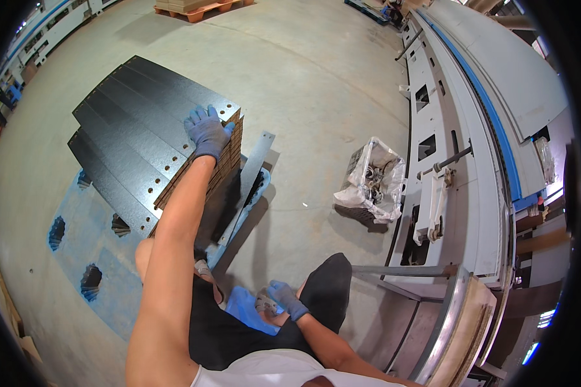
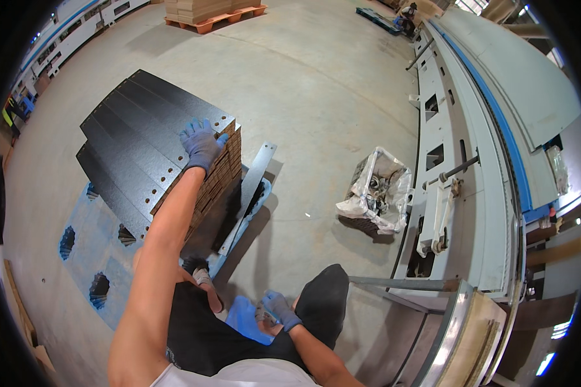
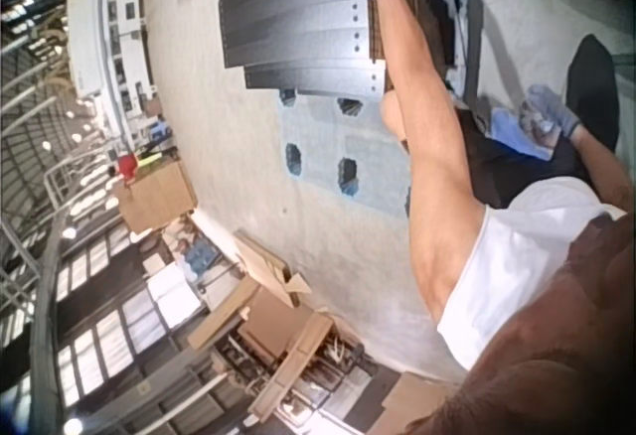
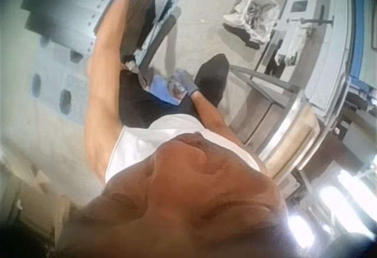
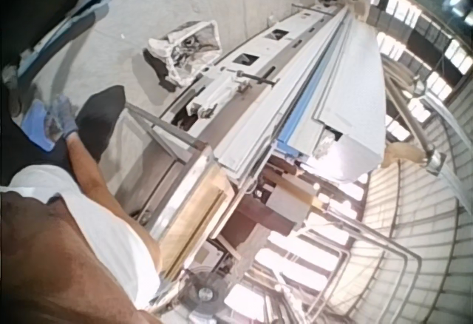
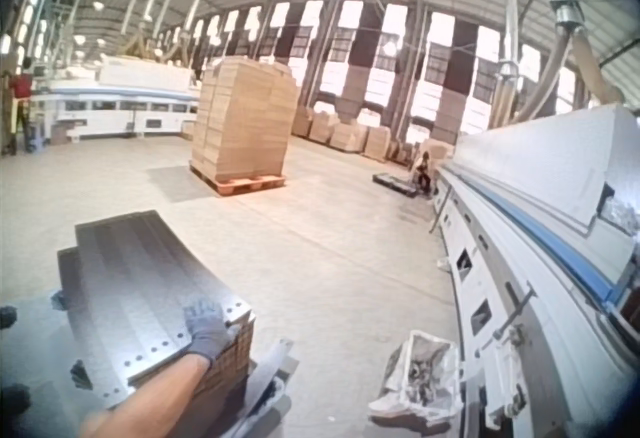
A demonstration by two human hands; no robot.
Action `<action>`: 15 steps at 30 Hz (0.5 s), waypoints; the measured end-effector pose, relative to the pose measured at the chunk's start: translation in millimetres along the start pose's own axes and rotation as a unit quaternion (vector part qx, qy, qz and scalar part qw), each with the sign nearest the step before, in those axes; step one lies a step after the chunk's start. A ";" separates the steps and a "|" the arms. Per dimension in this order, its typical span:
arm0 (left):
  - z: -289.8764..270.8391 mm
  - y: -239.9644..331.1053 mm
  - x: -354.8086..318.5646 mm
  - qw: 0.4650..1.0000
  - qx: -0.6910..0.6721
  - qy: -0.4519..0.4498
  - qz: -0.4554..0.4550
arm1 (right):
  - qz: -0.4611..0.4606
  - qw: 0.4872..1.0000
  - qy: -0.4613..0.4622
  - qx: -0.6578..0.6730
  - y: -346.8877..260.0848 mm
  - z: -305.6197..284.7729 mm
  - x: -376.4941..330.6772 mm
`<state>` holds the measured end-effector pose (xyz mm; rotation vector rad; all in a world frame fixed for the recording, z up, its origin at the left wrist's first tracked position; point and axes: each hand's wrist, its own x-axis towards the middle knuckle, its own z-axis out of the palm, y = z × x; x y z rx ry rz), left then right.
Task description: The person stacks wooden panels from a work table onto a pallet by hand, removes their work gloves, and walks to a shelf to tear a piece of paper from a roll.
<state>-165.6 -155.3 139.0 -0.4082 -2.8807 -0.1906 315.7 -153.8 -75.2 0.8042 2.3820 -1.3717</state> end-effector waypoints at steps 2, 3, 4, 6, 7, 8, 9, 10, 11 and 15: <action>8.2 14.3 3.2 1.000 0.019 0.023 0.007 | -0.050 0.998 0.013 -0.048 23.7 10.9 8.1; 10.4 11.5 2.3 0.998 0.049 0.043 0.007 | -0.051 0.998 0.010 -0.046 19.2 15.0 8.5; 12.1 7.7 3.7 0.998 0.053 0.042 0.006 | -0.035 0.998 0.012 -0.053 15.1 19.5 7.1; 13.0 5.3 5.8 0.999 0.026 0.035 0.008 | -0.015 0.998 0.014 -0.058 15.7 25.3 7.8; 11.8 10.4 5.7 0.999 0.025 0.033 0.012 | -0.039 0.997 0.013 -0.068 25.3 26.9 12.5; 10.6 16.4 5.4 0.999 0.029 0.038 0.022 | -0.061 0.995 0.012 -0.079 34.9 29.5 14.7; 11.5 15.5 4.4 0.998 0.038 0.044 0.027 | -0.061 0.995 0.008 -0.077 33.1 30.7 14.3; 12.0 15.1 4.1 0.998 0.040 0.041 0.028 | -0.042 0.997 0.007 -0.065 31.5 30.9 15.1; 12.3 16.3 4.1 0.998 0.045 0.047 0.027 | -0.024 0.998 0.008 -0.053 30.3 30.2 15.7; 17.9 6.4 5.4 0.996 0.060 0.070 0.018 | 0.032 0.998 -0.024 -0.048 3.5 16.9 10.8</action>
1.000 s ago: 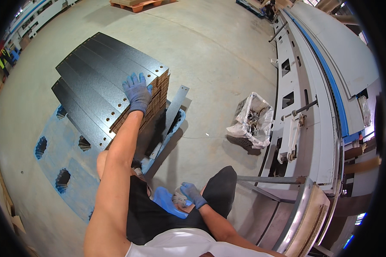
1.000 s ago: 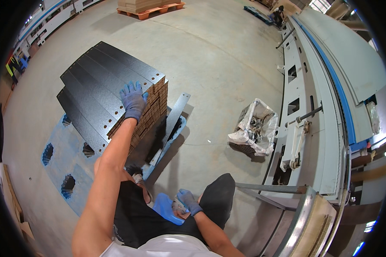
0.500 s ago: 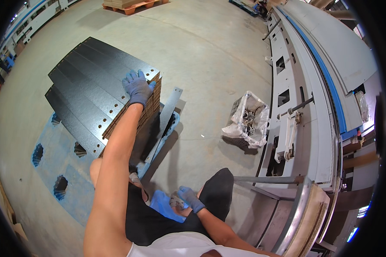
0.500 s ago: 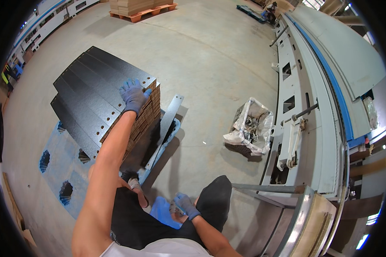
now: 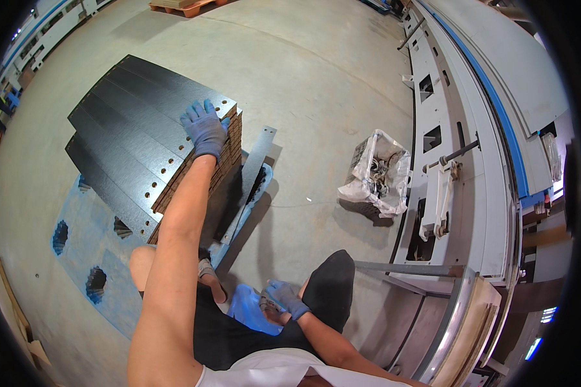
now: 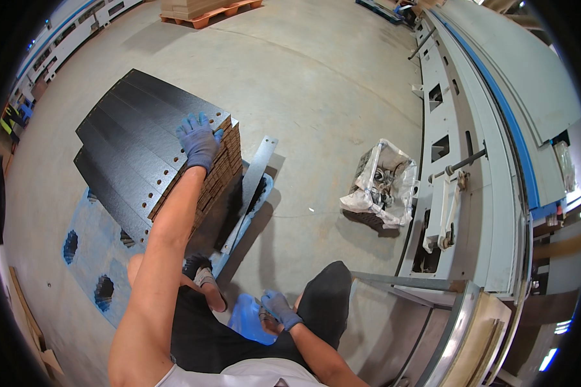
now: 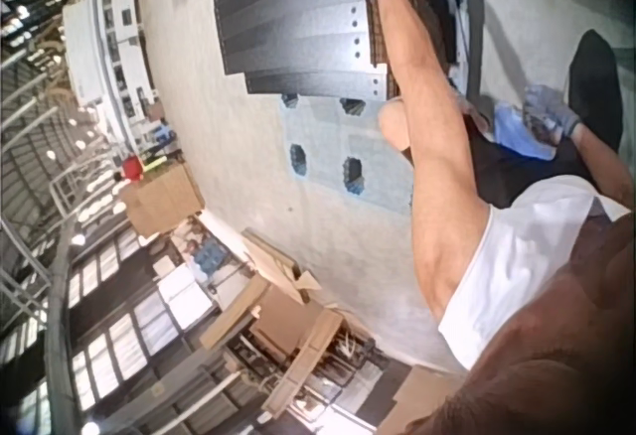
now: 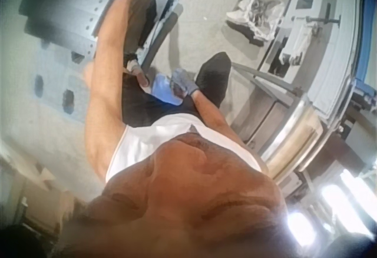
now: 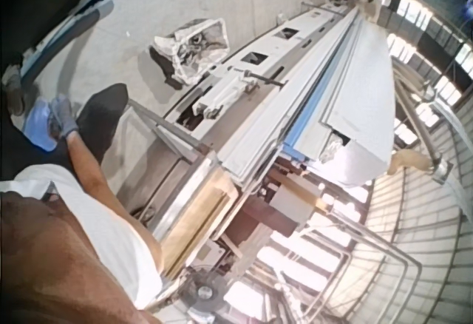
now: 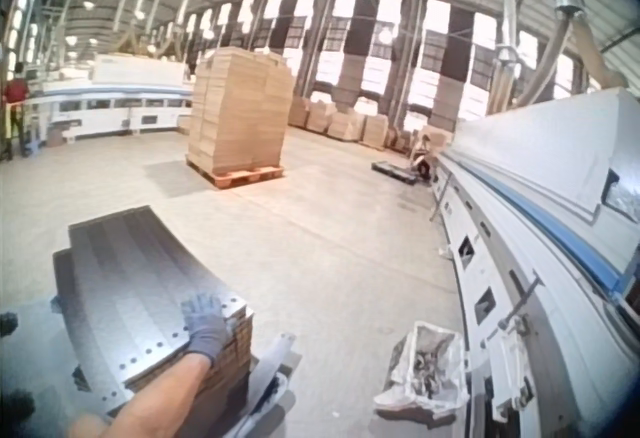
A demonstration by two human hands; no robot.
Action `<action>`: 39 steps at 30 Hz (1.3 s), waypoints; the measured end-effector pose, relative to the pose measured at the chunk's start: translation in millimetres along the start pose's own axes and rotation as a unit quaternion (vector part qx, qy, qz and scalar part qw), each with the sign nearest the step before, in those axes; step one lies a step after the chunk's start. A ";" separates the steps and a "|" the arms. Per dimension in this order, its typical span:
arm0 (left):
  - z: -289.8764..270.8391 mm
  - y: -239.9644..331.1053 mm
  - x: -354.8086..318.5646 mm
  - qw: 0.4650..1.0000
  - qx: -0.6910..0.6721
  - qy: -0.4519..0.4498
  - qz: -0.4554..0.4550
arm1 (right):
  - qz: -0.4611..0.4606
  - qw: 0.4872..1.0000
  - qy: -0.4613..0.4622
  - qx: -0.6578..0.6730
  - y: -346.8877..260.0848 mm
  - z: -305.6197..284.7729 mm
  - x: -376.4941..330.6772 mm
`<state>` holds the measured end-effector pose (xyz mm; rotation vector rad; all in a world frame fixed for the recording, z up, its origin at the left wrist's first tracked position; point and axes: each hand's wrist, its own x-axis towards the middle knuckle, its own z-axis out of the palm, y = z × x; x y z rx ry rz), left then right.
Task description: The person stacks wooden panels from a work table onto a pallet by hand, removes their work gloves, and walks to a shelf to tear a piece of paper from a roll.
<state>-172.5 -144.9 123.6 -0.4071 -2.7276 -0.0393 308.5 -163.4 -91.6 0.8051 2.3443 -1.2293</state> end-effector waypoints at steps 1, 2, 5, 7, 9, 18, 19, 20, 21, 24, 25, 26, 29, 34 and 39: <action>0.5 -0.3 -0.4 1.000 0.000 0.000 0.003 | 0.027 0.999 -0.009 0.016 -5.8 -4.3 -3.0; 0.8 -0.9 -0.9 1.000 -0.002 0.000 0.001 | 0.054 0.998 -0.019 0.032 -11.4 -7.5 -5.1; 1.7 1.2 0.1 1.000 -0.008 0.002 0.004 | 0.063 0.995 -0.005 0.078 -8.6 -7.0 -6.5; -2.5 2.3 -1.0 1.000 -0.007 0.003 0.005 | 0.055 0.996 -0.011 0.067 -11.6 -10.0 -7.2; -9.1 3.4 -3.3 0.999 0.020 -0.042 0.017 | 0.046 0.997 -0.017 0.057 -7.5 -8.9 -6.6; -9.2 6.6 -3.7 0.998 0.057 0.010 0.025 | 0.020 0.988 0.047 0.143 -21.0 -13.0 -13.5; -8.2 8.4 -2.6 0.998 0.054 0.014 0.028 | 0.013 0.990 0.058 0.128 -19.7 -13.1 -13.2; -7.7 10.5 -1.0 0.999 0.038 0.007 0.026 | 0.005 0.991 0.070 0.113 -18.4 -13.8 -12.2; -7.2 11.1 -1.6 0.999 0.024 -0.001 0.025 | 0.005 0.991 0.074 0.115 -18.9 -15.0 -13.1; 1.7 3.2 -1.5 0.999 0.030 0.013 0.022 | 0.037 0.985 0.049 0.159 -22.3 -16.0 -15.1; -0.1 2.5 -0.4 1.000 0.020 -0.014 0.020 | 0.040 0.986 0.056 0.154 -21.7 -14.7 -16.3; -1.8 3.9 -0.5 0.999 0.019 -0.009 0.026 | 0.043 0.986 0.061 0.149 -21.4 -13.2 -17.1; -13.5 -3.8 -16.2 0.999 -0.001 -0.031 0.039 | 0.031 0.986 0.038 0.157 -37.4 -28.5 -26.9; -42.2 17.2 -113.8 0.974 -0.108 0.081 0.184 | -0.012 0.986 0.050 0.157 -34.7 -40.5 -28.2; -64.7 33.2 -221.3 0.842 -0.157 -0.411 0.312 | -0.109 0.968 0.149 0.172 -29.5 -79.4 -39.4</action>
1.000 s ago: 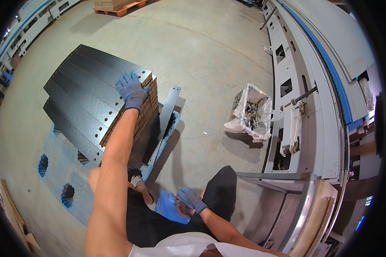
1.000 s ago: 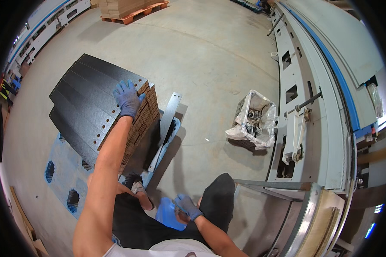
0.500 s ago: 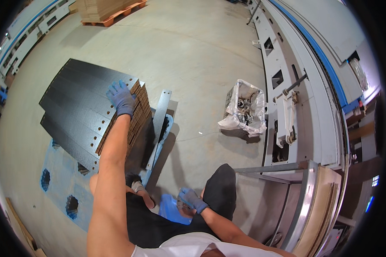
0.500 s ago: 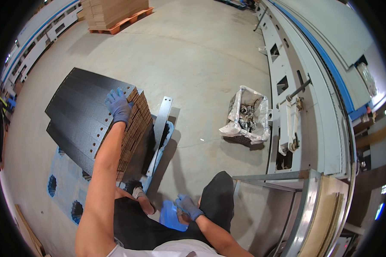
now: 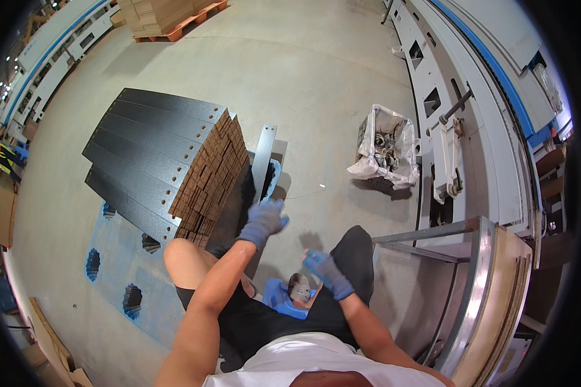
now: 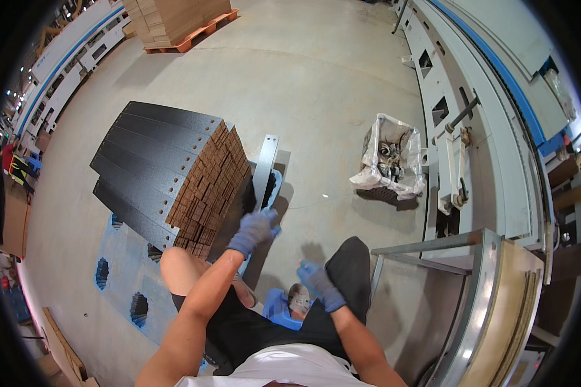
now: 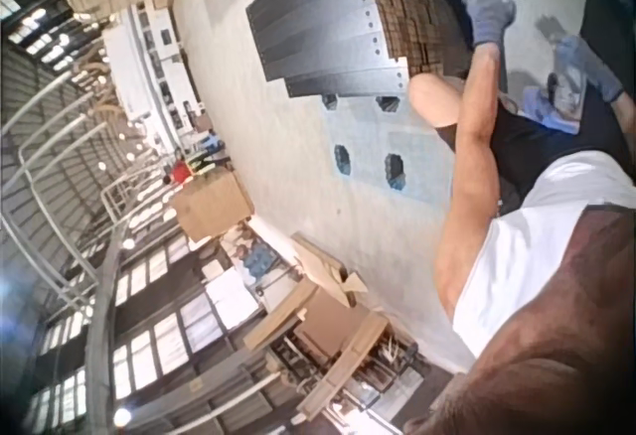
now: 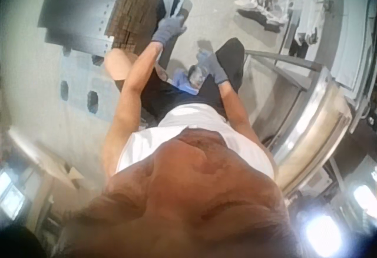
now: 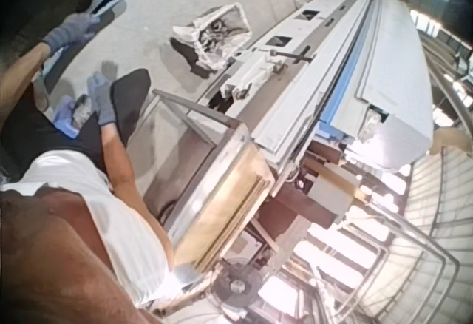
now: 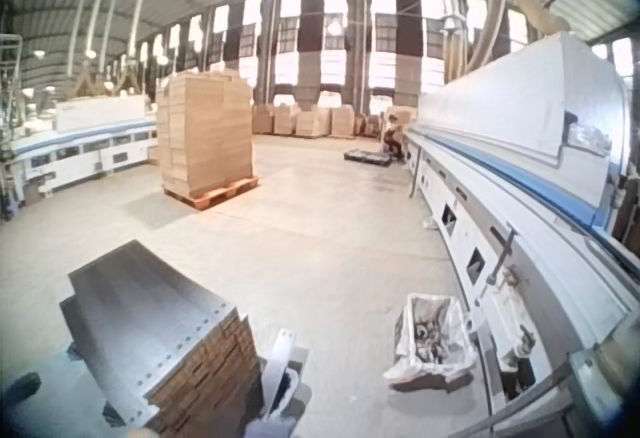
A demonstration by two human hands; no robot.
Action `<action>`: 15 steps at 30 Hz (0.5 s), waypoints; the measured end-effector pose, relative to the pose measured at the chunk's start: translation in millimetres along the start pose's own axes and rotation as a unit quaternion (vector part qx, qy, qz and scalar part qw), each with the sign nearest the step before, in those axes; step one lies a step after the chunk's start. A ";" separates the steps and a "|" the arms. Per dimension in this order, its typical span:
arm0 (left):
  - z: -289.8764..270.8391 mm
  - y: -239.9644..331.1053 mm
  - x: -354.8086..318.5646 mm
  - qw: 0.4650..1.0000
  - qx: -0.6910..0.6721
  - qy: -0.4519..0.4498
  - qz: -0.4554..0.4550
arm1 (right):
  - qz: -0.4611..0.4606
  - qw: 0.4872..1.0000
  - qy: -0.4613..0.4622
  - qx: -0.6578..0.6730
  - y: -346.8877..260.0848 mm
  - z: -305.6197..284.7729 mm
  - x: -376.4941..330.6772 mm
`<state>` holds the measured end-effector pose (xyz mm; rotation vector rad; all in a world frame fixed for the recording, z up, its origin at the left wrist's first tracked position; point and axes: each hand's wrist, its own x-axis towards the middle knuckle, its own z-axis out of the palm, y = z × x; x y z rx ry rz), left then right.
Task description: The person stacks wooden panels from a work table onto a pallet by hand, removes their work gloves, and walks to a shelf to tear a piece of paper from a roll.
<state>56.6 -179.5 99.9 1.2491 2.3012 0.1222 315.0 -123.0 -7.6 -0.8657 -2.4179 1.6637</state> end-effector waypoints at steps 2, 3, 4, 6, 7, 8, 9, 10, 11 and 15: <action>27.1 -4.7 -11.7 0.995 -0.006 -0.089 0.035 | -0.037 0.999 0.015 -0.028 -46.7 -46.5 9.6; 35.4 -3.6 -17.0 0.994 0.000 -0.095 0.059 | -0.108 0.988 0.050 -0.103 -42.4 -71.1 12.0; 40.4 1.3 -21.8 0.990 0.009 -0.104 0.089 | -0.170 0.963 0.100 -0.182 -38.3 -98.6 13.0; 33.6 4.8 -28.9 0.993 0.025 -0.084 0.082 | -0.102 0.967 0.186 -0.142 -85.8 -148.9 4.7; 28.8 3.6 -29.0 0.993 0.028 -0.075 0.087 | 0.023 0.976 0.215 -0.010 -134.5 -176.0 -12.2; 25.0 2.7 -29.1 0.995 0.002 -0.037 0.094 | 0.005 0.967 0.254 -0.028 -142.5 -199.9 -18.2; 23.5 -5.6 -32.5 0.994 -0.025 -0.004 0.104 | -0.007 0.955 0.294 -0.049 -146.2 -225.6 -26.3; 18.2 -15.2 -40.5 0.990 -0.083 0.010 0.112 | -0.029 0.948 0.308 -0.080 -162.4 -240.6 -35.3; -1.7 -6.7 -51.2 0.991 -0.125 -0.036 0.034 | -0.051 0.939 0.321 -0.112 -178.1 -255.3 -42.4; 2.5 -59.4 -57.6 0.986 -0.142 0.027 0.083 | -0.199 0.861 0.421 -0.204 -199.2 -302.6 -26.2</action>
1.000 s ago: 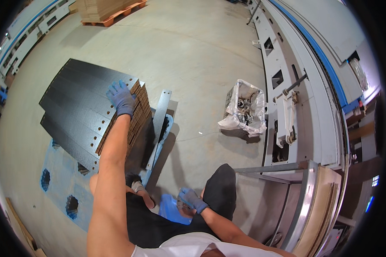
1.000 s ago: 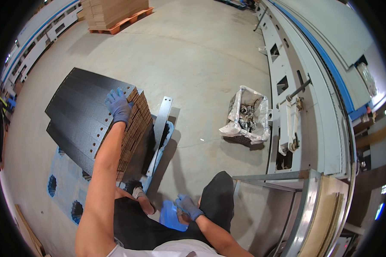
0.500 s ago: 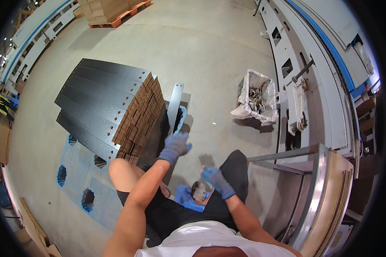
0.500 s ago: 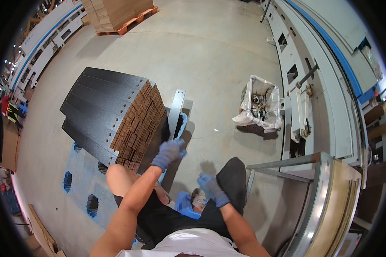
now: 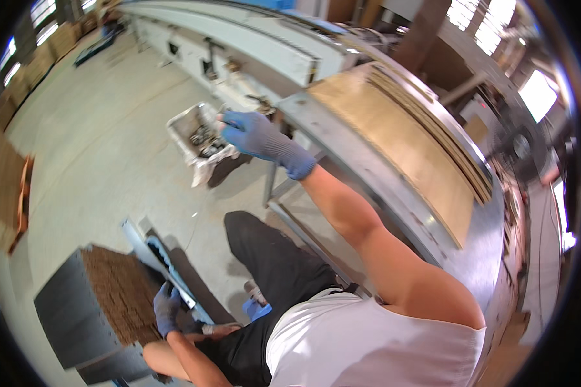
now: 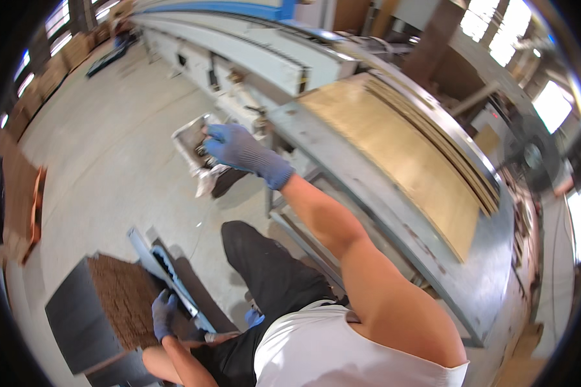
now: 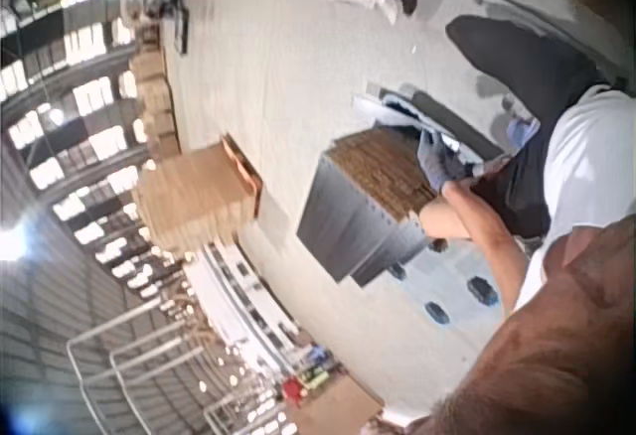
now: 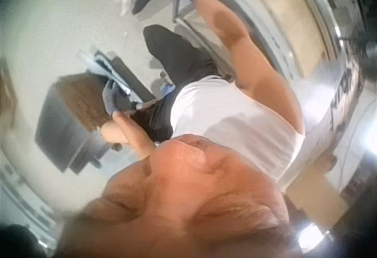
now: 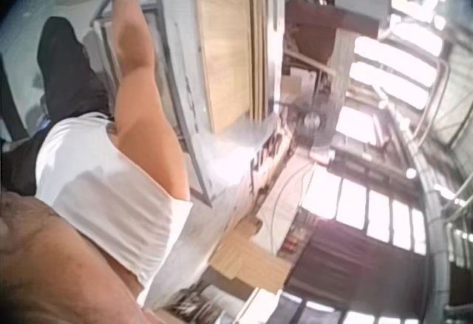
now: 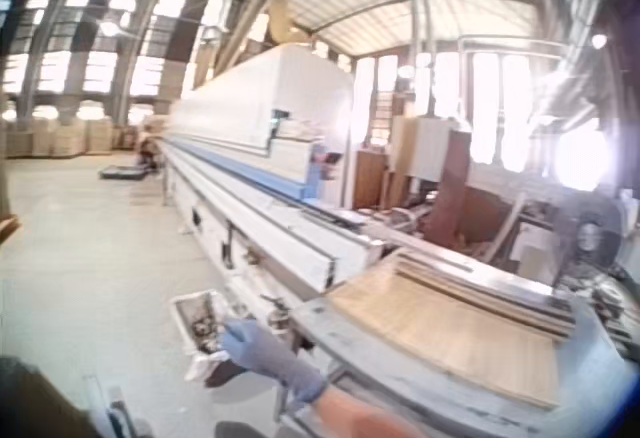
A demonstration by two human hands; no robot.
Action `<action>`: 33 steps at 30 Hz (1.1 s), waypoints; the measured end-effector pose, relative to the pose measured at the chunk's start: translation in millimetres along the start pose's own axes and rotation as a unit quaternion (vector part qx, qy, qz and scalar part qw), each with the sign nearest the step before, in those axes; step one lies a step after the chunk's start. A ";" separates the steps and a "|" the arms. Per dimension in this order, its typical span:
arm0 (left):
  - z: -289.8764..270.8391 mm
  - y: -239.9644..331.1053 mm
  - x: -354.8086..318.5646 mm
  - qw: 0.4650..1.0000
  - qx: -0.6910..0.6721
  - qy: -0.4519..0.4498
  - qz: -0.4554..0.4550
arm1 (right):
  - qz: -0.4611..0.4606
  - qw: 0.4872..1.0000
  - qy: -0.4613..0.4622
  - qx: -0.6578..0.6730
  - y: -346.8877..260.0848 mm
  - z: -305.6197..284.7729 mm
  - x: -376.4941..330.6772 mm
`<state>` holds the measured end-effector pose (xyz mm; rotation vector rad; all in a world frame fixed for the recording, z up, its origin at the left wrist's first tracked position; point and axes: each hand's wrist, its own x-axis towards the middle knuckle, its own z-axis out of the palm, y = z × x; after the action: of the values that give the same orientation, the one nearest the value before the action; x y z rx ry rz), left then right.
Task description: The person stacks wooden panels from a work table onto a pallet by hand, removes their work gloves, and walks to a shelf to tear a piece of paper from a roll.
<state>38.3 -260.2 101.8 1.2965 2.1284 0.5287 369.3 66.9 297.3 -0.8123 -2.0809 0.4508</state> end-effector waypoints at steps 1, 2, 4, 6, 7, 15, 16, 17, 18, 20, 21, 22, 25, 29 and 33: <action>11.6 -6.3 8.3 1.000 0.013 0.007 0.008 | 0.043 0.998 -0.021 -0.044 -10.6 -28.3 7.8; 26.3 0.9 21.0 0.999 0.030 0.015 0.018 | 0.090 0.992 -0.035 -0.084 -16.4 -64.7 8.3; 33.4 13.3 28.4 1.000 -0.004 -0.022 0.008 | 0.105 0.988 0.030 -0.109 -6.1 -88.7 3.2; 39.6 24.1 29.9 0.997 -0.003 -0.066 -0.032 | 0.044 0.982 0.145 -0.111 24.1 -109.2 2.1; 40.1 24.3 30.0 0.995 0.006 -0.080 -0.051 | 0.064 0.978 0.123 -0.153 26.6 -125.1 6.4; 57.7 12.1 44.9 0.998 0.000 -0.064 -0.025 | 0.073 0.870 0.202 -0.444 113.3 -313.1 -5.3; 63.6 7.6 49.2 0.998 0.005 -0.066 -0.015 | 0.064 0.853 0.234 -0.462 133.4 -340.0 -13.6; 67.9 -0.8 49.7 0.997 -0.005 -0.070 -0.024 | 0.180 0.848 0.174 -0.468 136.7 -361.0 -19.0; 70.0 -2.3 50.5 0.997 -0.007 -0.067 -0.024 | 0.230 0.817 0.148 -0.508 140.7 -382.7 -30.2; 74.3 -2.6 52.7 0.994 -0.002 -0.106 -0.034 | 0.245 0.803 0.154 -0.521 140.6 -416.0 -56.9; 77.6 1.2 53.1 0.995 -0.006 -0.097 -0.018 | 0.225 0.801 0.168 -0.529 148.7 -437.0 -76.2; 80.2 -3.5 50.9 0.995 -0.007 -0.094 -0.019 | 0.261 0.798 0.151 -0.523 148.3 -441.4 -85.9; 90.4 -7.2 52.6 0.993 -0.009 -0.108 -0.053 | 0.297 0.804 0.066 -0.511 156.3 -450.3 -105.5; 102.1 -6.1 58.3 0.982 -0.003 -0.156 -0.102 | 0.347 0.828 -0.005 -0.440 137.6 -455.4 -120.5; 125.2 -20.9 78.1 0.988 0.010 -0.144 -0.044 | 0.283 0.866 -0.001 -0.412 114.1 -482.6 -158.7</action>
<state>79.5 -195.7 -26.1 1.2028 1.9425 0.2641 874.3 53.8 423.4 -1.9435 -1.9845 -0.1906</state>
